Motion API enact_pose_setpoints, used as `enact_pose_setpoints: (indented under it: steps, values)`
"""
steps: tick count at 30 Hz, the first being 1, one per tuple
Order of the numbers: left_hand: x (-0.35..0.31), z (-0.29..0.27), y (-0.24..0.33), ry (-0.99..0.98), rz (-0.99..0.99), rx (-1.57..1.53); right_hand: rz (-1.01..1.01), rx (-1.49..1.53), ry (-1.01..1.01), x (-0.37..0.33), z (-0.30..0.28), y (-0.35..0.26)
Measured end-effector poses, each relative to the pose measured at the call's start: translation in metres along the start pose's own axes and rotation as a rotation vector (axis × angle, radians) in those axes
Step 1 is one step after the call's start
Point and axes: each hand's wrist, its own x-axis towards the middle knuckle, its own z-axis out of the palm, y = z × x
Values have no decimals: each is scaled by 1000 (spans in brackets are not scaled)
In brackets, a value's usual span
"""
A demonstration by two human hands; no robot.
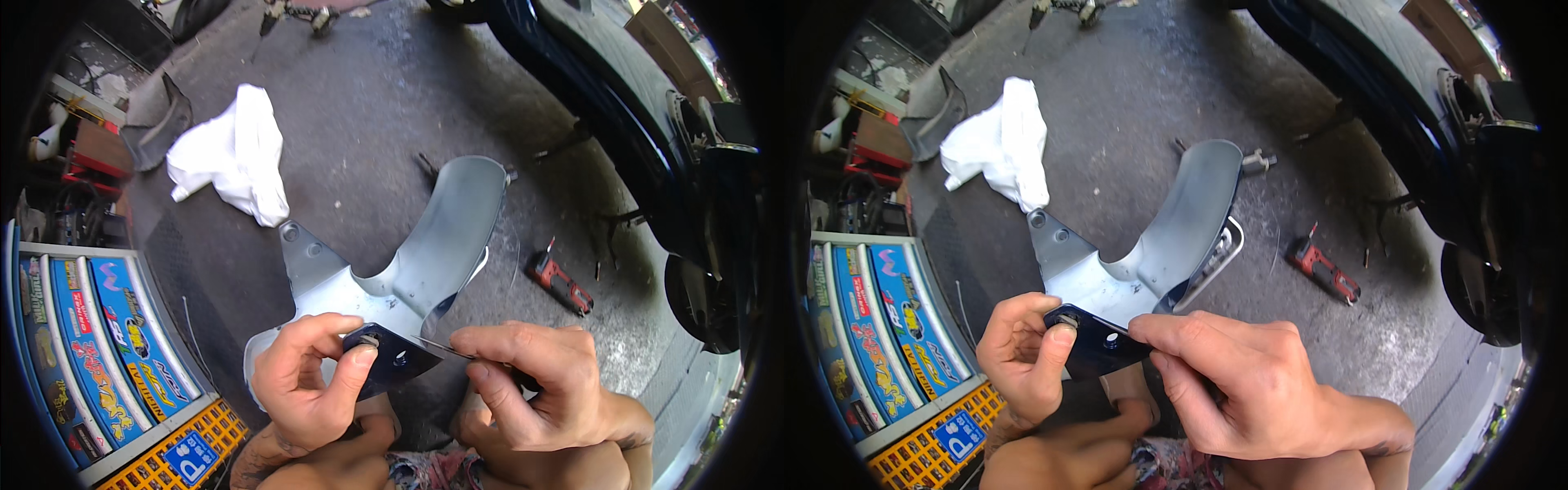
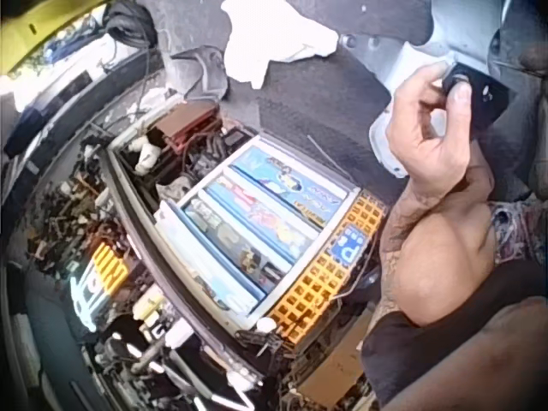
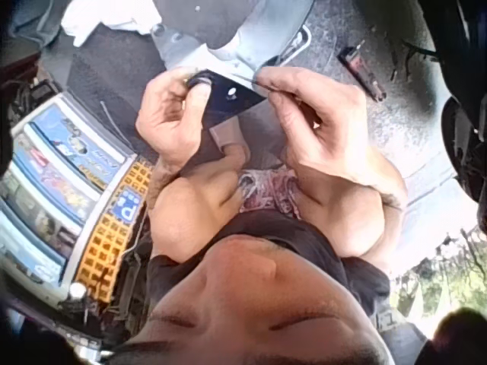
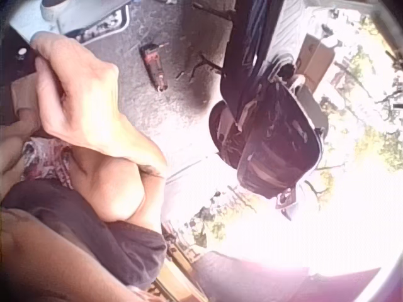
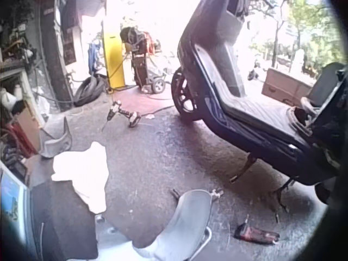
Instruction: The person assembles a motorcycle fender by inserting plastic fasteners and tightening screws with a screwdriver. They handle a blue and gray fender, fasteners, and screws, using a manual screwdriver to secure the components.
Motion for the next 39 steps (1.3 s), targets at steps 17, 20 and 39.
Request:
enact_pose_setpoints:
  steps: [17,20,39]
  values:
    - [-1,24,14,166,570,246,-258,44,61,-8,18,-12]
    - [0,23,12,185,547,211,-288,86,110,-6,27,-11]
    - [7,35,-13,320,623,34,-473,-70,176,10,45,-2]
